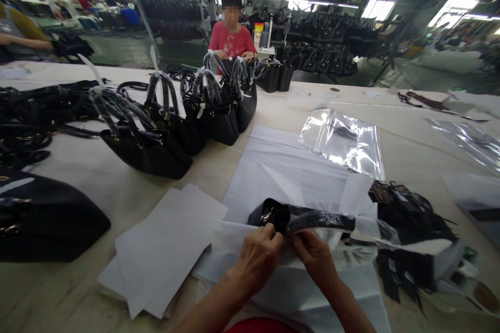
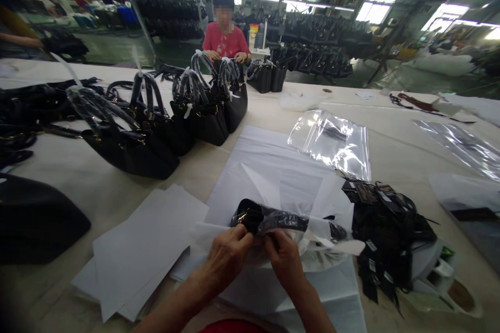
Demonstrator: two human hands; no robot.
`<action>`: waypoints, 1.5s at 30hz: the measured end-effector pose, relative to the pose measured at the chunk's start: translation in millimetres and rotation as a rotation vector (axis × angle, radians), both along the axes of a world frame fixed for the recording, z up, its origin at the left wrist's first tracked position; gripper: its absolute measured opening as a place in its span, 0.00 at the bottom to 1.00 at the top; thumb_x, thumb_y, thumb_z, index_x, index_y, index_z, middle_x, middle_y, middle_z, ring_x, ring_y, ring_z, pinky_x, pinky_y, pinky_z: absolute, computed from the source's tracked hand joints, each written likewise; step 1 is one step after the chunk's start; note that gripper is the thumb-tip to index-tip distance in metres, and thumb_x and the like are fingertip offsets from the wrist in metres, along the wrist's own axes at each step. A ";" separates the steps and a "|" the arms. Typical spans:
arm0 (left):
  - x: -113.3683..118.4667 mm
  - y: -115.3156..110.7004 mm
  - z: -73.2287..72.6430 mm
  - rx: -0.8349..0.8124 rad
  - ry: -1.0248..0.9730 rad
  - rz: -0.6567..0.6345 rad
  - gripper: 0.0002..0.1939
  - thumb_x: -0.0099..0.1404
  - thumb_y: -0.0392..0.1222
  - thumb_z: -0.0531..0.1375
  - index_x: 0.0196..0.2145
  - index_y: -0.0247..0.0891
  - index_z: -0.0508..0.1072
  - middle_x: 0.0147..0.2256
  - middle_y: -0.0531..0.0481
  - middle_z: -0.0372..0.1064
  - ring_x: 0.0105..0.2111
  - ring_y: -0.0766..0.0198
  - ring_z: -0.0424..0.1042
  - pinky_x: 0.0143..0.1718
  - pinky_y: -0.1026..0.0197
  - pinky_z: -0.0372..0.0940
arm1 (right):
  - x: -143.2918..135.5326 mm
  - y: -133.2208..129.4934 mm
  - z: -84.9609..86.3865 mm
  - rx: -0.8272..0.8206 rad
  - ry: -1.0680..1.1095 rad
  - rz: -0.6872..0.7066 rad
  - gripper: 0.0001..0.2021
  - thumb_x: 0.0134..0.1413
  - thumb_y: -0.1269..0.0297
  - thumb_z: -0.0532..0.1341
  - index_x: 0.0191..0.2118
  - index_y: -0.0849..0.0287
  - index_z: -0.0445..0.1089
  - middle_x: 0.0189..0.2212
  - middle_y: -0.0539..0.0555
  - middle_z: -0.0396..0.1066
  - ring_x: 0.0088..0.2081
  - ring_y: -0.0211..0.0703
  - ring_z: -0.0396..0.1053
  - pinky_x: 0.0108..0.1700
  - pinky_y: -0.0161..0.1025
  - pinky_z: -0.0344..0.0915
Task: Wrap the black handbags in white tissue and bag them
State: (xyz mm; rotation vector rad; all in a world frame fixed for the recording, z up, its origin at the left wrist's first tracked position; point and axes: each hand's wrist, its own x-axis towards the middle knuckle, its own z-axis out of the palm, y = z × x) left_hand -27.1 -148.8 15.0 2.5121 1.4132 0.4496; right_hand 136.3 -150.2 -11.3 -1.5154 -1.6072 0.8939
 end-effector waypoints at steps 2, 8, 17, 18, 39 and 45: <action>0.6 3.4 1.0 -0.027 0.007 0.032 0.08 0.63 0.30 0.52 0.30 0.37 0.67 0.29 0.48 0.65 0.29 0.61 0.66 0.28 0.62 0.61 | -1.0 1.2 2.1 0.046 -0.113 0.023 0.09 0.53 0.62 0.55 0.30 0.57 0.70 0.25 0.53 0.71 0.27 0.43 0.68 0.30 0.36 0.62; 0.0 7.9 -1.4 0.006 -0.035 0.097 0.08 0.63 0.30 0.52 0.29 0.37 0.67 0.30 0.49 0.64 0.29 0.64 0.66 0.27 0.63 0.59 | -6.2 0.0 6.1 0.123 -0.350 0.089 0.12 0.57 0.66 0.49 0.32 0.57 0.70 0.28 0.55 0.71 0.30 0.44 0.70 0.31 0.36 0.63; -17.0 -2.1 -18.7 0.499 0.022 -0.286 0.09 0.65 0.31 0.47 0.38 0.31 0.67 0.29 0.47 0.62 0.27 0.62 0.61 0.27 0.58 0.57 | 4.9 -31.8 4.8 -0.157 0.162 0.061 0.18 0.47 0.65 0.62 0.47 0.56 0.67 0.44 0.56 0.72 0.46 0.50 0.69 0.50 0.46 0.64; -19.6 -1.0 -17.6 0.518 0.027 -0.327 0.10 0.65 0.30 0.47 0.38 0.31 0.67 0.28 0.48 0.61 0.27 0.62 0.60 0.27 0.58 0.56 | 5.5 -34.6 4.7 -0.206 0.262 0.042 0.20 0.45 0.65 0.63 0.47 0.56 0.66 0.43 0.56 0.72 0.46 0.49 0.69 0.49 0.45 0.65; -24.5 -49.4 -23.7 -1.067 -1.238 0.164 0.11 0.48 0.40 0.62 0.28 0.36 0.63 0.22 0.57 0.55 0.23 0.71 0.54 0.24 0.66 0.50 | -9.0 -56.6 0.9 -0.732 0.956 0.133 0.14 0.37 0.66 0.68 0.36 0.61 0.76 0.28 0.52 0.74 0.29 0.41 0.69 0.36 0.37 0.63; -31.8 -52.6 -24.8 -1.214 -1.376 0.082 0.17 0.45 0.44 0.67 0.30 0.35 0.67 0.26 0.55 0.59 0.25 0.71 0.56 0.26 0.66 0.50 | -23.9 -61.5 -1.9 -0.617 0.981 -0.118 0.14 0.36 0.63 0.70 0.34 0.60 0.76 0.32 0.54 0.76 0.33 0.47 0.72 0.39 0.40 0.65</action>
